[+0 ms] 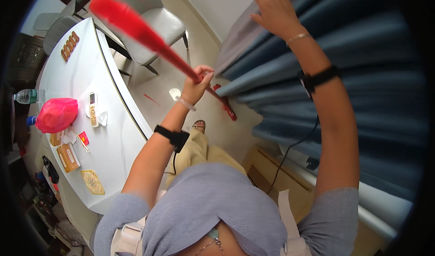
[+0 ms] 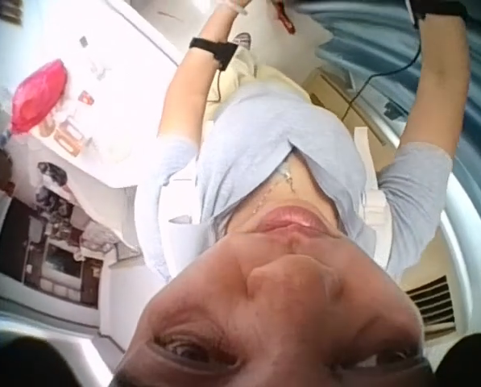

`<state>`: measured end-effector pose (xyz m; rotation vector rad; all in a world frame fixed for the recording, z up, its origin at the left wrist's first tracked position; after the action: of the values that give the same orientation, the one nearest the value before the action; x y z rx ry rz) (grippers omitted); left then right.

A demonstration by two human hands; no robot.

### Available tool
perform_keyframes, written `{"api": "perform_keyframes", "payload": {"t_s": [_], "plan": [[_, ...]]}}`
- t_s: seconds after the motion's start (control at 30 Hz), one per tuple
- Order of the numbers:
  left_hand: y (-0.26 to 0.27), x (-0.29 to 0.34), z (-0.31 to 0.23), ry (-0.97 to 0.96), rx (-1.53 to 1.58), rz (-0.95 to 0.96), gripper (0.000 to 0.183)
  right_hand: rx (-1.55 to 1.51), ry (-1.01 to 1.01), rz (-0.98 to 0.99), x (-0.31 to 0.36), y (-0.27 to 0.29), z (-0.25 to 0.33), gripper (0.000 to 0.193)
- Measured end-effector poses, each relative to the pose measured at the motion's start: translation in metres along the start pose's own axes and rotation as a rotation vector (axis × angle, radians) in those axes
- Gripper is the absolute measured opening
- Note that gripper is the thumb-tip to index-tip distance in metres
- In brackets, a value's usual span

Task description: The person is sweeping the floor with a broom, moving chairs and clearing space as they go.

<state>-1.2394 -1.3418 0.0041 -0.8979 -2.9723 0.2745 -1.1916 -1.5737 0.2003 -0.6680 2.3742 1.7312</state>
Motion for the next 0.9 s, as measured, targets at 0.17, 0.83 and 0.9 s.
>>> {"api": "perform_keyframes", "payload": {"t_s": [0.17, 0.83, 0.9], "plan": [[0.036, 0.023, 0.009, 0.047, 0.046, -0.073, 0.012, 0.426, -0.182, 0.572, -0.011, -0.060, -0.034, 0.062], [-0.006, -0.014, 0.027, 0.052, 0.068, -0.006, 0.012, 0.274, -0.934, 1.246, 0.491, 0.148, -0.079, 0.030], [-0.009, -0.008, 0.023, 0.061, 0.053, -0.019, 0.012, 0.316, -1.224, 1.404, 0.554, 0.163, -0.087, 0.038]]}}
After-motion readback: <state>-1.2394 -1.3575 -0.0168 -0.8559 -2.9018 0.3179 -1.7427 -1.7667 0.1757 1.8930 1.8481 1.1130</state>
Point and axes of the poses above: each hand's wrist, its own x-axis away from the middle knuckle, its own y-axis out of the back of the hand, z = x × y, the point moved 2 cm from there along -x, towards the middle knuckle, and after that the axes turned 3 degrees about -y, right-handed, at the moved point
